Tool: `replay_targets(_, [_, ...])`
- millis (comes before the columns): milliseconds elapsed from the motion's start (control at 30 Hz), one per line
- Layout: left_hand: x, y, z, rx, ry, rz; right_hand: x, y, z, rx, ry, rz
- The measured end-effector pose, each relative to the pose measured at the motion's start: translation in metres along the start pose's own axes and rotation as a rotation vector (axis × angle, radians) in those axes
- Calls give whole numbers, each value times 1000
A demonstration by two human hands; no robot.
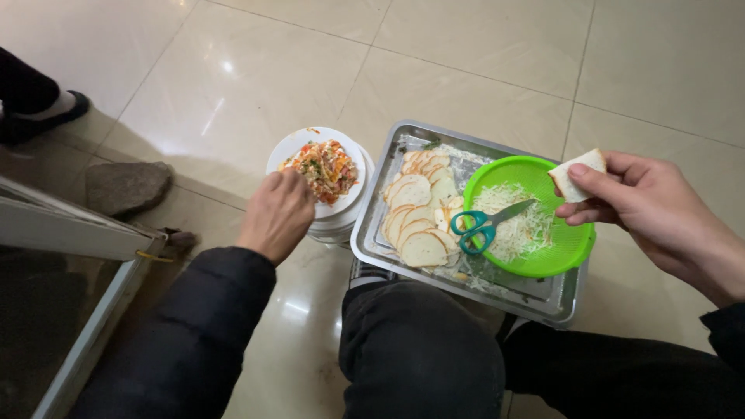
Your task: Cutting bread slices into small pieces using scissors into a bowl
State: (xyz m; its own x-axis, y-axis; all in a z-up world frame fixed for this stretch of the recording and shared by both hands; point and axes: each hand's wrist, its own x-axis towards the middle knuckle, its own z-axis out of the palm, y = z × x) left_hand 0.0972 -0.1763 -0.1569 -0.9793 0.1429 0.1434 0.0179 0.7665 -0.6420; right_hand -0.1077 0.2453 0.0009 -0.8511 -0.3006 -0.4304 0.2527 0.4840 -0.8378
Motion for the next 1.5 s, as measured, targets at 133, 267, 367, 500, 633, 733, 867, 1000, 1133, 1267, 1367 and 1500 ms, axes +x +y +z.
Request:
replay_targets(133, [4,4,4,-96,94,-34,-4,-9,2,-22,23,8])
replay_targets(267, [-4,6,7,-97,26,-5,-6,-10,7,-36,18,30])
replay_targets(367, [-7,3,-6,-113,75,-64,-4,-7,3,-30,25,35])
replay_targets(500, [-6,0,-1,-96,62,-122,-6,-14,11,-74,32,52])
replay_targets(633, [-1,5,0,-122,76,-136,-3,-9,8,-59,21,27])
replay_targets(733, [2,6,-3,-163,45,-137,-4,-11,8,-53,26,44])
replay_targets(867, [6,8,-4,-174,66,-167,-3,-9,8,-44,19,43])
replay_targets(1000, [6,15,-1,-191,115,-178,-2,-9,9,-48,14,35])
replay_targets(1133, [8,13,-7,-177,97,-192,-1,-10,12,-80,17,56])
replay_targets(1267, [9,16,-3,-143,54,-172,2,-10,16,-91,-4,52])
replay_targets(1367, [11,18,-3,-170,75,-150,4,-6,16,-96,-6,46])
replay_targets(1500, [18,17,5,-194,39,-132,-2,-18,25,-141,14,102])
